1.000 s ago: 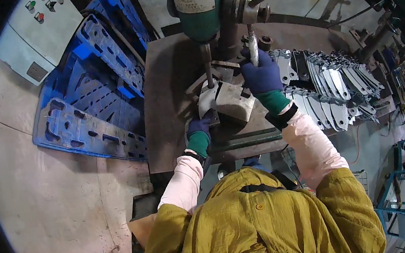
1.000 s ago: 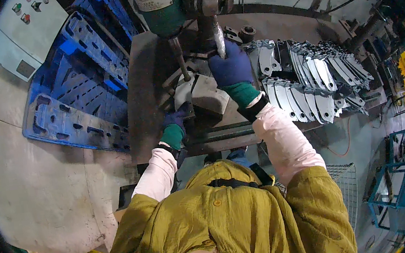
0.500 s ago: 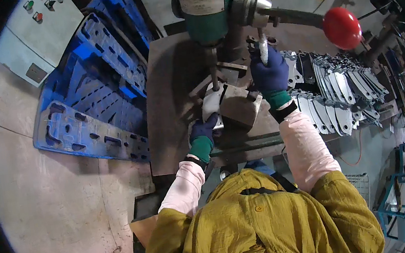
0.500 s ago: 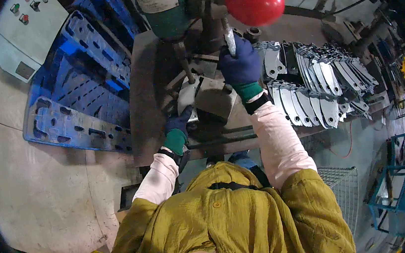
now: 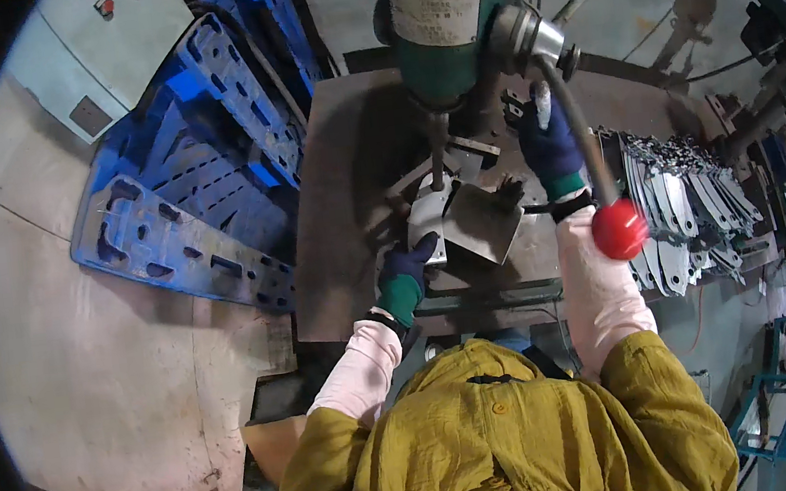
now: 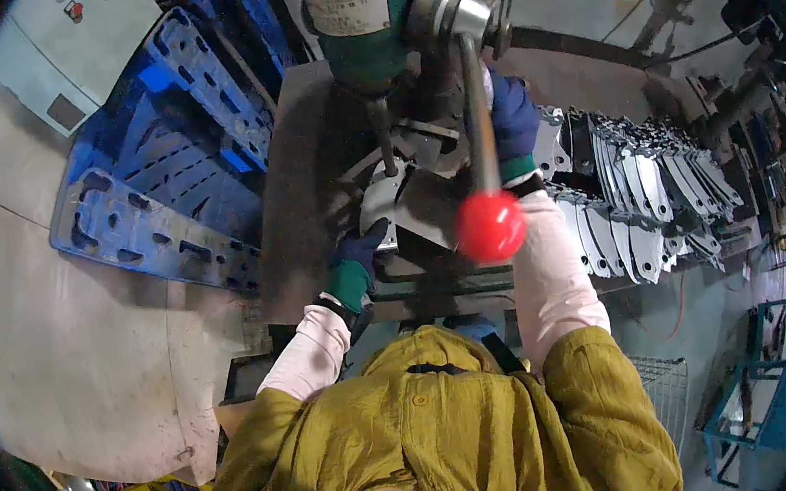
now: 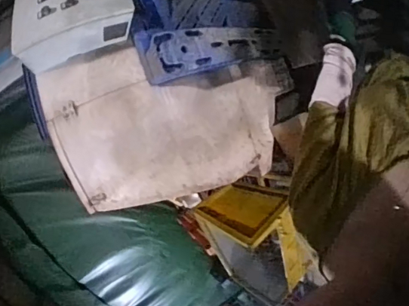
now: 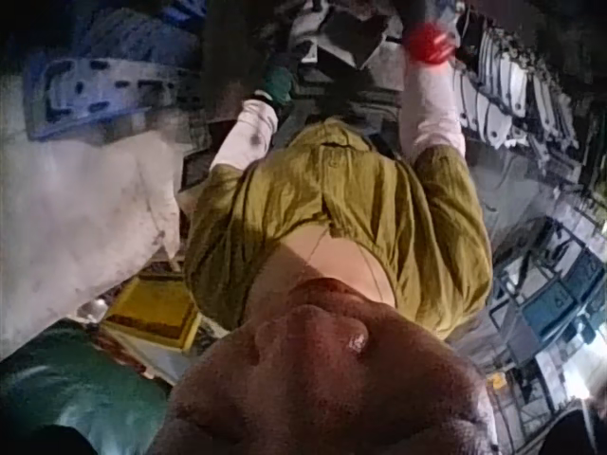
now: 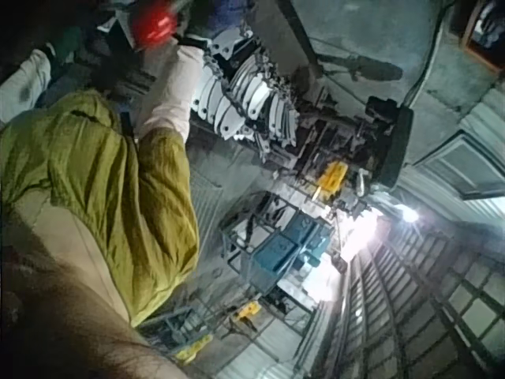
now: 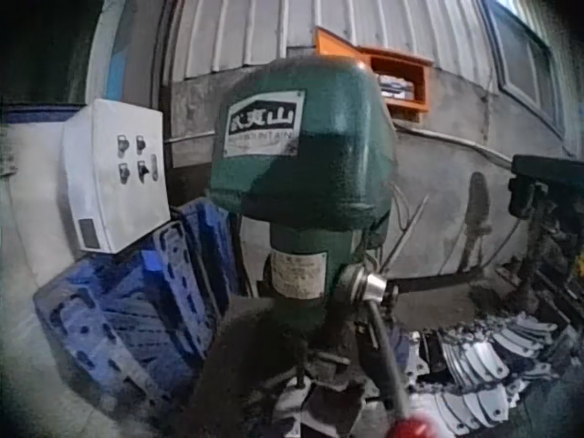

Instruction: Operating a drill press to bore holes into metal fabrication components.

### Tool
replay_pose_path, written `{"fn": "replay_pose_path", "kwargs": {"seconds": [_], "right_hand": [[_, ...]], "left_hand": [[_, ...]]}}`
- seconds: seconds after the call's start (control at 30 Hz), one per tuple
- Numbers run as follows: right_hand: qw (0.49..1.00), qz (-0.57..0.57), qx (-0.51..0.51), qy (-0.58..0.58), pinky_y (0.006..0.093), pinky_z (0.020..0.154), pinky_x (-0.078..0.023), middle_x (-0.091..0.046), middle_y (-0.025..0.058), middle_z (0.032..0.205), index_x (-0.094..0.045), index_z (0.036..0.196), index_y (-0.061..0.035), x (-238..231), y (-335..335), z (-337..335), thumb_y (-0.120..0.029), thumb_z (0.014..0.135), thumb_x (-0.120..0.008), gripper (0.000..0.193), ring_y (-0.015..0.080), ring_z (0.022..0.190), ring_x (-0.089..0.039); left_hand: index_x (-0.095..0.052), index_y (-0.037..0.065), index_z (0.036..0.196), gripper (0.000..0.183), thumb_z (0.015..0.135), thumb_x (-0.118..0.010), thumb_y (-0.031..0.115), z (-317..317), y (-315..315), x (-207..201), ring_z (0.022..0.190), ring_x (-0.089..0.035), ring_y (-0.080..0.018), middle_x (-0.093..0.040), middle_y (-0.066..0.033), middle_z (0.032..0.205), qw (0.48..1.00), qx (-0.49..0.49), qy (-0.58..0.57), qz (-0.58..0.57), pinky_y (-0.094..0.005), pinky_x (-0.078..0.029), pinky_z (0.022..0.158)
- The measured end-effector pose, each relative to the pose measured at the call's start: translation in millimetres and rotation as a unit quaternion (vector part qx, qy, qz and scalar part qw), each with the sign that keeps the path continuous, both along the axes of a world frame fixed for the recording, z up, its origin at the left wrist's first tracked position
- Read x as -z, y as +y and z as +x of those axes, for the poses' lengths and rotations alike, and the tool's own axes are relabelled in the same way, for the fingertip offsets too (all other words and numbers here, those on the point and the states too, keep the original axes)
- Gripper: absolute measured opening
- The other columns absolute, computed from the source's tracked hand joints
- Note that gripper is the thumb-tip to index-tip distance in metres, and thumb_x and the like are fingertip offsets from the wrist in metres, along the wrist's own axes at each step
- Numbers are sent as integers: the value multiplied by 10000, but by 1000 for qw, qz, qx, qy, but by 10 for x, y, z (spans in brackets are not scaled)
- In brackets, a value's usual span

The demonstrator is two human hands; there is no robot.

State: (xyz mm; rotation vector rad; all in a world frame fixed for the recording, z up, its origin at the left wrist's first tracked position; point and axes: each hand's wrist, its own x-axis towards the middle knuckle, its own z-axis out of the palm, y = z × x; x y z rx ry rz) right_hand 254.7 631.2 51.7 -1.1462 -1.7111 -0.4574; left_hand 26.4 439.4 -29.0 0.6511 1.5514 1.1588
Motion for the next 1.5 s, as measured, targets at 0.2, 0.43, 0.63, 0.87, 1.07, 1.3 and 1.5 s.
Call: {"fn": "replay_pose_path", "kwargs": {"seconds": [0.2,0.43,0.63,0.87,1.07,1.3,1.5], "right_hand": [[999,-1,-37,-31,481,648,-488,-594,133,838,-596,965,-101,-597,536,302,-284,820,-673,246,386,767,-603],[998,-27,-54,6,481,661,-492,-619,126,888,-608,975,-115,-492,361,218,-229,832,-641,185,371,797,-611],[987,-121,-88,61,428,696,-514,-664,133,871,-679,1031,-95,12,29,92,-224,869,-662,208,323,786,-646],[822,-425,-208,316,339,703,-546,-701,120,929,-689,1049,-29,-260,-794,-184,-195,848,-697,261,254,747,-688],[522,-492,-521,463,401,787,-558,-679,158,1074,-636,1162,-1,-1044,-1571,-280,-192,933,-598,300,274,887,-685],[139,-515,-581,615,375,857,-563,-663,160,1151,-597,1246,10,-2127,-1239,-243,-348,969,-529,457,253,1013,-640],[221,-554,-569,566,331,794,-547,-650,116,1145,-528,1311,31,-2260,-1343,-244,-390,994,-476,530,226,975,-634]], "left_hand": [[-686,-3,966,538,765,-786,487,-11,0,8,496,-603,-157,-693,-90,775,1000,4,-3,-20,-289,-459,459],[-705,19,954,550,760,-775,530,-33,23,250,497,-605,-145,-694,-66,758,1000,3,19,17,-302,-458,462],[-713,17,912,554,763,-767,547,-41,111,444,482,-598,-149,-683,-60,710,997,7,-13,-77,-313,-446,459],[-706,23,919,497,784,-769,497,-63,124,510,509,-608,-158,-684,-77,744,997,-13,-55,-59,-317,-452,458],[-703,15,1023,486,823,-746,456,-18,28,127,571,-621,-158,-693,-69,787,994,32,-26,-99,-305,-485,486],[-660,60,1146,455,868,-712,416,-145,135,408,652,-635,-182,-692,-72,897,999,5,-44,-15,-321,-513,539],[-639,90,1192,384,926,-654,367,-308,-152,379,865,-663,-188,-673,-69,1033,986,67,-139,61,-340,-574,700]]}}
